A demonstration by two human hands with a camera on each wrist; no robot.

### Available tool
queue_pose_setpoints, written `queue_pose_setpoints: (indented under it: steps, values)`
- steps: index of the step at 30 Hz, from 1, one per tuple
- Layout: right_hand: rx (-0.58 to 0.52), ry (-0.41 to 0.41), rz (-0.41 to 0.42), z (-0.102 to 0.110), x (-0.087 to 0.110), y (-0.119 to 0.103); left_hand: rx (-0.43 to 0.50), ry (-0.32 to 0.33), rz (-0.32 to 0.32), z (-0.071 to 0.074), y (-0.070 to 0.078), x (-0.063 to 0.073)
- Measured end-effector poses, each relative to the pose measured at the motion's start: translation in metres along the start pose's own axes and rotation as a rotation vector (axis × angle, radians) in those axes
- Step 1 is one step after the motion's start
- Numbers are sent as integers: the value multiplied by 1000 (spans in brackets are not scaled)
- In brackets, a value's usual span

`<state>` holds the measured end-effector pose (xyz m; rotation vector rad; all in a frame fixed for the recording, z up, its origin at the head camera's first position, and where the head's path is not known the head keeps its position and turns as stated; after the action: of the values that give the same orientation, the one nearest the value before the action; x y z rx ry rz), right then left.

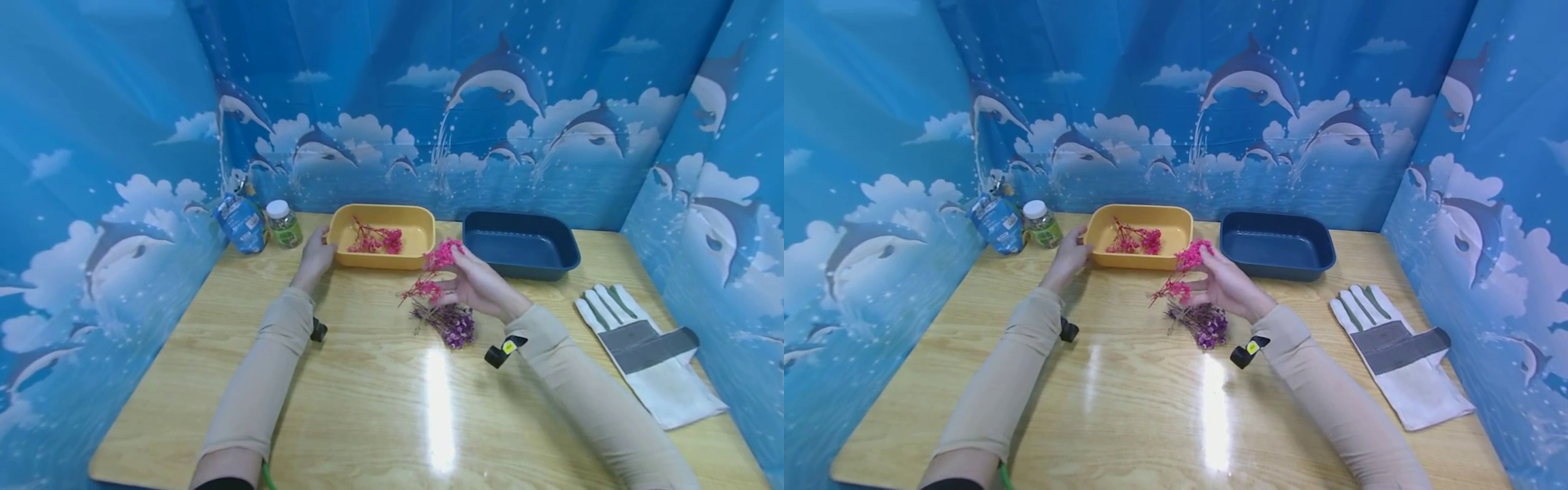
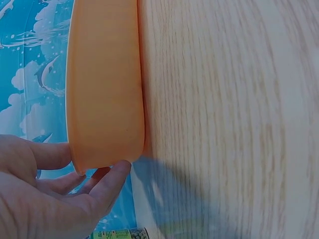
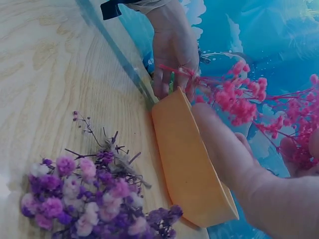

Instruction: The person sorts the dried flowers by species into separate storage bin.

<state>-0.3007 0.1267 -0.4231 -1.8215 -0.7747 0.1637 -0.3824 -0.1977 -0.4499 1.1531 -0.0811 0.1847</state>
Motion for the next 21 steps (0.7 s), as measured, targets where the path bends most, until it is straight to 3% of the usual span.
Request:
queue_pose_setpoints:
  steps: [7,14,21]
  values:
    - [34,100,39,3,-4,-16,0,-8,13,0,0,0]
    - [-13,116,132,-1,-14,-47,-4,-24,24,1,-1,1]
    - [86,173,232,-6,-29,-70,24,9,-13,1,-4,-1]
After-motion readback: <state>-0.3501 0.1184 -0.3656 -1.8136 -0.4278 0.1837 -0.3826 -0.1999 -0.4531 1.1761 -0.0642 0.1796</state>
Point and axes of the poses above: each hand's wrist, its own x-axis away from the middle knuckle, its own z-axis out of the back of the hand, y = z × x, the point moved 5 cm from there along -x, towards the middle knuckle, and after that the axes turned 2 degrees about -z, right-handed, at the moved point
